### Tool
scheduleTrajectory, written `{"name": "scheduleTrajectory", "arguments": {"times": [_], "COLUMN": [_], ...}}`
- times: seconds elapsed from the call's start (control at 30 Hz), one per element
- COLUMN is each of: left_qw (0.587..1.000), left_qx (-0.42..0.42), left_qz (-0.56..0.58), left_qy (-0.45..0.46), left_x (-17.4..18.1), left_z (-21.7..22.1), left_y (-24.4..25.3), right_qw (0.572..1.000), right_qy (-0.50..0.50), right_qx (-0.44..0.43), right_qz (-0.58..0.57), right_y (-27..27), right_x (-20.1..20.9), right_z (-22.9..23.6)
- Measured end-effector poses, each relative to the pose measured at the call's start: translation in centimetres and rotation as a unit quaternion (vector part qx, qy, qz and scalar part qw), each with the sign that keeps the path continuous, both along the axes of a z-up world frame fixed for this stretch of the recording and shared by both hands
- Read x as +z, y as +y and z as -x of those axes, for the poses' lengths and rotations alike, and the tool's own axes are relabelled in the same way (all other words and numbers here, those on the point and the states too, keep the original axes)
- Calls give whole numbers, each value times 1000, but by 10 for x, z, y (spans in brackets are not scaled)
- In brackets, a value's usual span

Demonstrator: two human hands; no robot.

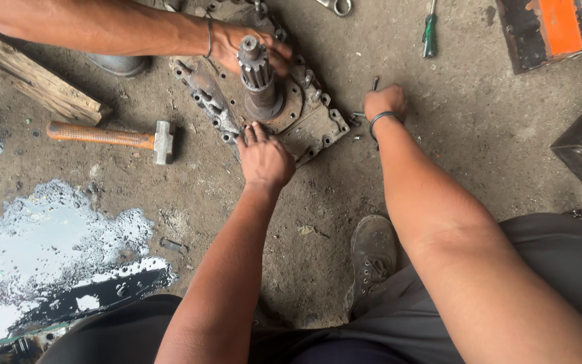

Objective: The person disassembles a mechanical housing, likely a gearbox, using a hammer, wrench, and socket wrench. They remove bolts and a central shaft assembly, then inspect the internal gears and bearings.

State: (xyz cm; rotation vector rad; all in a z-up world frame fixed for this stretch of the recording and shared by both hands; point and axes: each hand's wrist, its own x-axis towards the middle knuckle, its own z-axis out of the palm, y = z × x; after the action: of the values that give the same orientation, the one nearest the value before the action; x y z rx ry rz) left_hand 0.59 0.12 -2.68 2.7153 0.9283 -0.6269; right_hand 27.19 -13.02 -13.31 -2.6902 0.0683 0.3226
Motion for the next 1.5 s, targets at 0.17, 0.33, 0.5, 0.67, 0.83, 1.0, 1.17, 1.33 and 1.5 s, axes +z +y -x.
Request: {"name": "scheduleTrajectory", "arguments": {"times": [0.17, 0.33, 0.5, 0.67, 0.83, 1.0, 1.17, 1.33, 1.5], "left_qw": [982, 942, 949, 972, 963, 959, 973, 958, 961], "left_qx": [62, -21, -25, 23, 9, 14, 18, 15, 9], "left_qz": [-17, -146, -156, -61, -55, -36, 0, -28, -28], "left_qy": [-180, -300, -274, -224, -265, -281, -232, -287, -274], "left_x": [-28, -43, -48, -49, -41, -31, -32, -47, -56], "left_z": [13, 10, 8, 12, 12, 8, 11, 15, 17], "left_y": [9, 27, 32, 32, 33, 34, 32, 31, 28], "right_qw": [995, 993, 986, 925, 872, 863, 820, 733, 699], "right_qy": [14, -15, -12, -172, -165, -63, -170, -337, -340], "right_qx": [67, 93, 155, 328, 460, 500, 544, 588, 609], "right_qz": [-66, -75, -55, -90, -9, 22, 49, 52, 158], "right_y": [16, 34, 69, 141, 246, 326, 338, 288, 231], "right_x": [11, 9, 10, 14, 1, -33, -53, -19, 96], "right_z": [6, 4, -33, -90, -122, -134, -140, -128, -121]}}
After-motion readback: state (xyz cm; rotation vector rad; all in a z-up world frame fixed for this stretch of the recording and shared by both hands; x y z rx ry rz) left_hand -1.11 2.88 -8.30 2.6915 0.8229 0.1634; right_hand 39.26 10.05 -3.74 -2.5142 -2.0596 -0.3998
